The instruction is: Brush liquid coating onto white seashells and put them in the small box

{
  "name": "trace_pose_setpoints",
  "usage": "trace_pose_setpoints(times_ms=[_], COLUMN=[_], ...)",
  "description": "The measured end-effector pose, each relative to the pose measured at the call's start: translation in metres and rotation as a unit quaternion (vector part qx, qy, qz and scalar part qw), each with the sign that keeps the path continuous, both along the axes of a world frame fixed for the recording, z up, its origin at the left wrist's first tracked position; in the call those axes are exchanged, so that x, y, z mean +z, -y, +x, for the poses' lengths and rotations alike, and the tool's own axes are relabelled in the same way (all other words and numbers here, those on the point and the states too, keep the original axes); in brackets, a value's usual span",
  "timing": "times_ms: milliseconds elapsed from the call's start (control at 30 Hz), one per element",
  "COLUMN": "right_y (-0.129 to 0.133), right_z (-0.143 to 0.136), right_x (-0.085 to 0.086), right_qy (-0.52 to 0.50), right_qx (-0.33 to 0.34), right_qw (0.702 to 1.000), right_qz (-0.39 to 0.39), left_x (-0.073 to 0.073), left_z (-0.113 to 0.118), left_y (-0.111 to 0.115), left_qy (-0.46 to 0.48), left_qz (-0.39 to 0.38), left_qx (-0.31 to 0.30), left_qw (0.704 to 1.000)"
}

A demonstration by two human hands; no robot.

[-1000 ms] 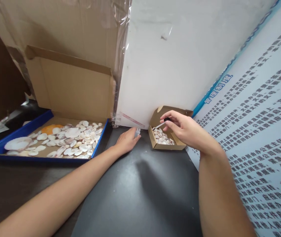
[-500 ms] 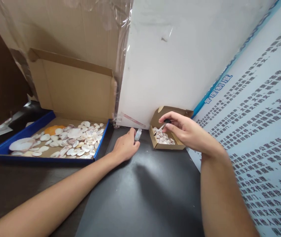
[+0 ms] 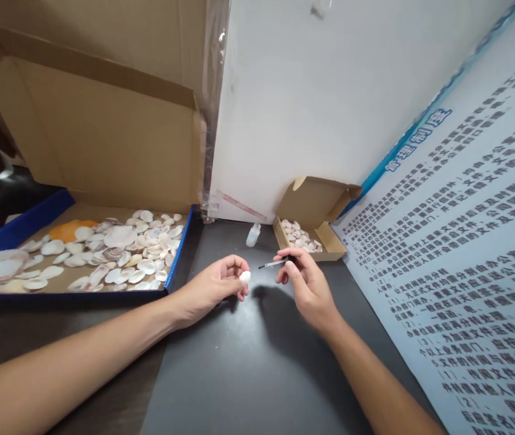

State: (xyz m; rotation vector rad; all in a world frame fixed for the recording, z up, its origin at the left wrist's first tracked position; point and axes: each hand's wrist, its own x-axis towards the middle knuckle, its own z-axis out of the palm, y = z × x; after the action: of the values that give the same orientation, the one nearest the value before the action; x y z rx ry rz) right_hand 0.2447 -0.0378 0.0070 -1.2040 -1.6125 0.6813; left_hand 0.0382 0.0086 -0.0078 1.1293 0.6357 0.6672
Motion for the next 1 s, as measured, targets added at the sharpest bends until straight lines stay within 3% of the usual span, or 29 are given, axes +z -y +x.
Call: trace_pose_setpoints(times_ms=[133, 333, 667, 1000], right_y=[0.004, 0.009, 0.017, 0.019], right_z=[-0.008, -0.009, -0.012, -0.012], right_x=[-0.013, -0.015, -0.002, -0.006], right_qy=[-0.017, -0.011, 0.076, 0.060], right_qx=[-0.020, -0.022, -0.020, -0.026], right_qw=[0.999, 0.999, 0.997, 0.998], right_qz=[-0.019, -0.045, 0.012, 0.009], left_x=[0.003, 0.006, 0.004, -0.003], left_z=[-0.001, -0.003, -0.003, 0.001], left_y=[-0.002, -0.003, -0.001, 0.001], left_qy=[0.025, 0.046, 0.016, -0.029], left_qz=[-0.051, -0.090, -0.067, 0.014], left_qx=[0.005, 0.025, 0.020, -0.001], left_qw=[0.998, 0.995, 0.997, 0.999])
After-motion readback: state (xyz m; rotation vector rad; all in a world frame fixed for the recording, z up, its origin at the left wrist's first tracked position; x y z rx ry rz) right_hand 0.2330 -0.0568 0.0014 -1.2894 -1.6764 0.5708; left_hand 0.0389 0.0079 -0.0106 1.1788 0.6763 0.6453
